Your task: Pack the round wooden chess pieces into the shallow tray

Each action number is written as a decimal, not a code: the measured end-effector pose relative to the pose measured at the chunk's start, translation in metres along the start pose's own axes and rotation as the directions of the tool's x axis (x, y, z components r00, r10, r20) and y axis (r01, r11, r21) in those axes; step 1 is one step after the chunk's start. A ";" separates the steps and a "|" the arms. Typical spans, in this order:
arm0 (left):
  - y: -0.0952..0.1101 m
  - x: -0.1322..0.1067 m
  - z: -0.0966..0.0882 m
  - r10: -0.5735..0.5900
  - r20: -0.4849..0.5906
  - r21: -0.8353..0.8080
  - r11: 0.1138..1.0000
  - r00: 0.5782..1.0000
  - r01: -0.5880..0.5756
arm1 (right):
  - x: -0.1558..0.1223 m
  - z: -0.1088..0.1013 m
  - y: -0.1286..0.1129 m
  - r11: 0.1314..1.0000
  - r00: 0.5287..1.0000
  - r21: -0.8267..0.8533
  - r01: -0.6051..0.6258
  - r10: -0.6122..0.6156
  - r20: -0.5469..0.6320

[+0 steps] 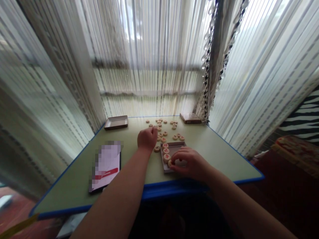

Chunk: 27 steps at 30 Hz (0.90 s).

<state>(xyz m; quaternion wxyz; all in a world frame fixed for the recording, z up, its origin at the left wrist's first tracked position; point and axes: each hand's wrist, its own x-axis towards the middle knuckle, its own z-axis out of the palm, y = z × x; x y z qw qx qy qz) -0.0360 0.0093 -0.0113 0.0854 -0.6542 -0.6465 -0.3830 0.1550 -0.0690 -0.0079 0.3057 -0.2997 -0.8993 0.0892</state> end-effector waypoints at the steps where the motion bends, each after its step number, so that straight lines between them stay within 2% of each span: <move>1: 0.000 0.000 0.001 0.003 0.001 0.007 1.000 1.000 -0.003 | 0.000 0.000 0.000 1.000 1.000 0.004 0.004 -0.004 0.014; 7: 0.000 0.001 0.005 0.029 0.026 0.031 0.999 0.999 -0.030 | -0.003 -0.004 -0.001 1.000 0.998 -0.021 0.010 -0.008 0.055; 13: 0.001 0.001 0.004 0.023 0.044 0.058 0.998 0.999 -0.026 | -0.007 -0.008 -0.005 0.982 0.975 -0.039 -0.187 0.180 -0.133; 20: 0.008 0.000 0.000 0.094 0.064 0.034 0.995 0.993 -0.097 | -0.008 -0.010 -0.014 0.997 0.995 -0.053 -0.056 0.059 0.075; 23: 0.011 -0.001 -0.003 0.124 0.067 0.012 0.992 0.990 -0.125 | -0.007 -0.011 -0.015 0.999 0.995 -0.048 -0.021 0.026 0.100; 27: 0.011 -0.001 -0.004 0.094 0.059 0.021 0.995 0.994 -0.095 | -0.008 -0.011 -0.016 0.998 0.997 -0.061 0.005 -0.001 0.078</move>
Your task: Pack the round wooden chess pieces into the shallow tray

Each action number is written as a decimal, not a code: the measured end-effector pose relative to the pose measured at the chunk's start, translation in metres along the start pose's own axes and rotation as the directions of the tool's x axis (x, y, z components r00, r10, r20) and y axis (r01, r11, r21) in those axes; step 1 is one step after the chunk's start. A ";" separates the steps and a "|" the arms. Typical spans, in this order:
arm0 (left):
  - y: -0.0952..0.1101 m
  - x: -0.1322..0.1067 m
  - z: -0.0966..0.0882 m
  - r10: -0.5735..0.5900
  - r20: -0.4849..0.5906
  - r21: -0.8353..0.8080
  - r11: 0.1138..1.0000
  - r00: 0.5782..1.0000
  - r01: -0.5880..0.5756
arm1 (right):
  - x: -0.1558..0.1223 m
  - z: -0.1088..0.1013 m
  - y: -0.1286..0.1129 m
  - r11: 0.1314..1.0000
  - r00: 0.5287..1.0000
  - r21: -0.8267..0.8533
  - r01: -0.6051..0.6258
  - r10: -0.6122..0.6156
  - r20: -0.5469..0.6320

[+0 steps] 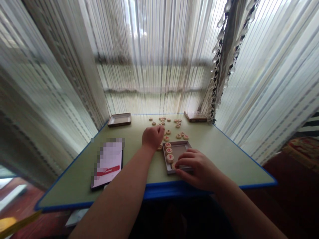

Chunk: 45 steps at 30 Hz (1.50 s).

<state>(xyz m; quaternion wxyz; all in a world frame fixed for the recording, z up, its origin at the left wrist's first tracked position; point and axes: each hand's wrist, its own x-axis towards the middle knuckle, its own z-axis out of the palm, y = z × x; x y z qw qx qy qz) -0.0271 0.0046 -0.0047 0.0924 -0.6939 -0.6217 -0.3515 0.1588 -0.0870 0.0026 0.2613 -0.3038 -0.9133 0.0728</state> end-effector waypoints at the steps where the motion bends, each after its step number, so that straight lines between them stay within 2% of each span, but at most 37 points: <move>1: 0.000 0.000 0.000 -0.008 0.000 0.003 1.000 1.000 0.008 | -0.001 0.000 0.000 1.000 1.000 -0.009 0.002 -0.002 -0.017; 5: -0.001 0.001 0.000 -0.010 -0.008 -0.002 1.000 1.000 0.010 | -0.003 0.001 -0.001 0.999 0.998 -0.042 0.016 -0.018 -0.063; 10: -0.001 0.001 0.001 0.014 -0.026 -0.025 1.000 1.000 -0.015 | -0.002 0.005 -0.001 0.998 0.999 -0.051 0.038 -0.038 0.003; 15: 0.000 0.001 0.000 0.003 -0.025 -0.019 1.000 1.000 -0.004 | -0.002 0.007 -0.001 0.997 0.998 -0.049 0.065 -0.065 0.011; 20: 0.000 0.001 0.000 -0.007 -0.018 -0.016 1.000 1.000 0.007 | -0.002 0.004 -0.002 0.998 0.998 -0.061 0.027 -0.030 -0.050; 25: -0.002 0.001 0.001 0.010 -0.025 -0.014 1.000 1.000 -0.011 | -0.002 0.005 -0.003 0.999 1.000 -0.042 0.020 -0.021 -0.010; 40: -0.004 0.002 0.004 0.002 0.005 0.007 1.000 1.000 -0.002 | -0.003 0.008 -0.002 0.999 0.999 -0.007 0.035 -0.035 -0.008; 45: -0.003 0.002 0.004 -0.005 0.053 0.024 1.000 0.999 0.003 | -0.003 0.008 -0.001 0.999 0.999 -0.004 0.032 -0.032 -0.024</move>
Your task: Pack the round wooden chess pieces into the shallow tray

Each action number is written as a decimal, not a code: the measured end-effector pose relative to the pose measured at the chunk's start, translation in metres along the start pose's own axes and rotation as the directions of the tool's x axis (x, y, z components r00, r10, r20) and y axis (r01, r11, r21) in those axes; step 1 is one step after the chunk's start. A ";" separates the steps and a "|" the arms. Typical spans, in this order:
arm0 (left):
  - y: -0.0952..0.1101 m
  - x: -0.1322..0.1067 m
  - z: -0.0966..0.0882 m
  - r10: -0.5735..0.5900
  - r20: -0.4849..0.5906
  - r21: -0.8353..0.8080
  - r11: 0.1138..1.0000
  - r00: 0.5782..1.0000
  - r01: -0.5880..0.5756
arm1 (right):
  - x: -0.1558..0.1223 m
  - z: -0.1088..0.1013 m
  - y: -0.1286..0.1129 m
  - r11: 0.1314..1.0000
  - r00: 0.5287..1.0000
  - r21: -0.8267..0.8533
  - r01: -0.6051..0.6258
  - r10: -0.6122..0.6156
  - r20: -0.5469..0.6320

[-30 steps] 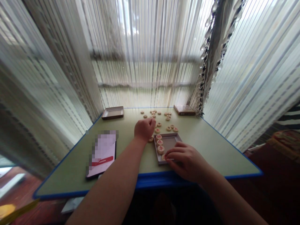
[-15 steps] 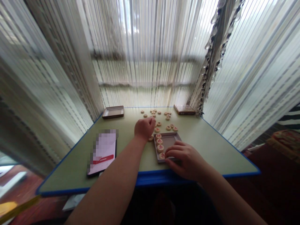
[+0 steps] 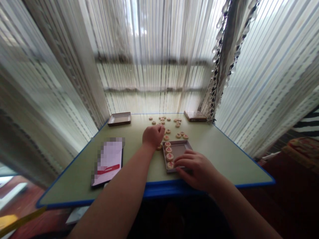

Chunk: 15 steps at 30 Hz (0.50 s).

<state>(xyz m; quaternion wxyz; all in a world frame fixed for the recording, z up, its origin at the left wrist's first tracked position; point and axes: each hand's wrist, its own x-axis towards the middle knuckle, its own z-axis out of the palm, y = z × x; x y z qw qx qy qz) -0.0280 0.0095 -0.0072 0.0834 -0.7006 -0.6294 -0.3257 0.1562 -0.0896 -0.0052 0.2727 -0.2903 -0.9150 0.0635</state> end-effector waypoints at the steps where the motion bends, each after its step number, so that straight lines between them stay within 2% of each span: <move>1: 0.000 0.000 0.000 0.001 0.008 0.001 1.000 1.000 -0.001 | 0.000 0.000 0.000 1.000 1.000 -0.004 -0.005 0.005 -0.003; 9: 0.001 0.001 -0.002 -0.021 0.022 0.010 1.000 1.000 0.021 | -0.009 -0.007 0.010 0.981 0.982 -0.096 -0.168 0.158 -0.103; 15: -0.002 -0.001 -0.002 -0.028 0.029 0.001 1.000 0.999 0.028 | -0.015 0.000 0.021 0.954 0.954 0.011 -0.299 0.299 0.000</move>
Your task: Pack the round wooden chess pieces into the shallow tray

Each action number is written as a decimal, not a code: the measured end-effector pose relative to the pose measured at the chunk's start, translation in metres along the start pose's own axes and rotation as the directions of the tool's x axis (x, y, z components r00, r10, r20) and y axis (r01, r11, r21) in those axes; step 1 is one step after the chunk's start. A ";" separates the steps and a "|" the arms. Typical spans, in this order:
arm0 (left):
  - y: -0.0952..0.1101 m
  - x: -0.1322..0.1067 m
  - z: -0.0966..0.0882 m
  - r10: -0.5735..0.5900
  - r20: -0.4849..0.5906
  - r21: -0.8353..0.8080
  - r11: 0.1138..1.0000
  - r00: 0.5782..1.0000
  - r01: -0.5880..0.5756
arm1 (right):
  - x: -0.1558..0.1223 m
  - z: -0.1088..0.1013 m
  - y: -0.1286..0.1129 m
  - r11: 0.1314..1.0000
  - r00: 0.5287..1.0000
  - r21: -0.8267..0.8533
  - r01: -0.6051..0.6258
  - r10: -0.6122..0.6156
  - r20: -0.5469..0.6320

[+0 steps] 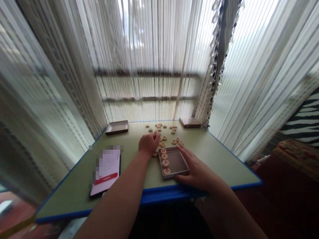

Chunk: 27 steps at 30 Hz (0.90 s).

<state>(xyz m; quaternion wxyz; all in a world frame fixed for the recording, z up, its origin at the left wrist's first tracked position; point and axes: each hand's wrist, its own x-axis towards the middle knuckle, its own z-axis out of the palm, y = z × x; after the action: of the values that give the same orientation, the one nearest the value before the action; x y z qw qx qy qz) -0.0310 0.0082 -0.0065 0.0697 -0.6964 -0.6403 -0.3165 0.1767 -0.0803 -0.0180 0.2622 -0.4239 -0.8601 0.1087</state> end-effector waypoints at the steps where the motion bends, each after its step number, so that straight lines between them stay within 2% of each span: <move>1: -0.001 0.000 0.000 -0.002 0.003 -0.004 1.000 1.000 0.002 | 0.001 0.002 0.000 1.000 1.000 0.007 -0.011 0.011 -0.003; 6: -0.003 0.000 0.002 -0.021 0.006 -0.011 1.000 1.000 0.021 | 0.004 0.009 -0.002 0.999 0.999 -0.015 -0.037 0.036 -0.023; 17: -0.008 0.001 0.005 -0.071 -0.013 0.008 0.997 0.997 0.072 | 0.004 0.011 -0.005 0.989 0.992 -0.082 -0.121 0.123 0.015; 21: -0.008 0.001 0.004 -0.085 -0.069 0.017 0.996 0.994 0.086 | -0.003 0.011 -0.012 0.989 0.991 -0.066 -0.134 0.134 -0.002; 24: -0.007 0.001 0.003 -0.114 -0.126 0.017 0.993 0.985 0.117 | -0.001 0.006 -0.011 0.984 0.988 -0.084 -0.154 0.153 -0.019; 27: -0.007 0.002 0.002 -0.129 -0.127 0.015 0.991 0.983 0.132 | 0.021 -0.009 0.005 0.970 0.983 -0.163 -0.181 0.186 0.013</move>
<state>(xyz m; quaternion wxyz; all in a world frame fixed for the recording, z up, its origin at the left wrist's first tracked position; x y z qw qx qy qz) -0.0367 0.0118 -0.0092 0.0973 -0.6306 -0.6826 -0.3562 0.1746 -0.0611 -0.0050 0.2040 -0.5198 -0.8268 0.0685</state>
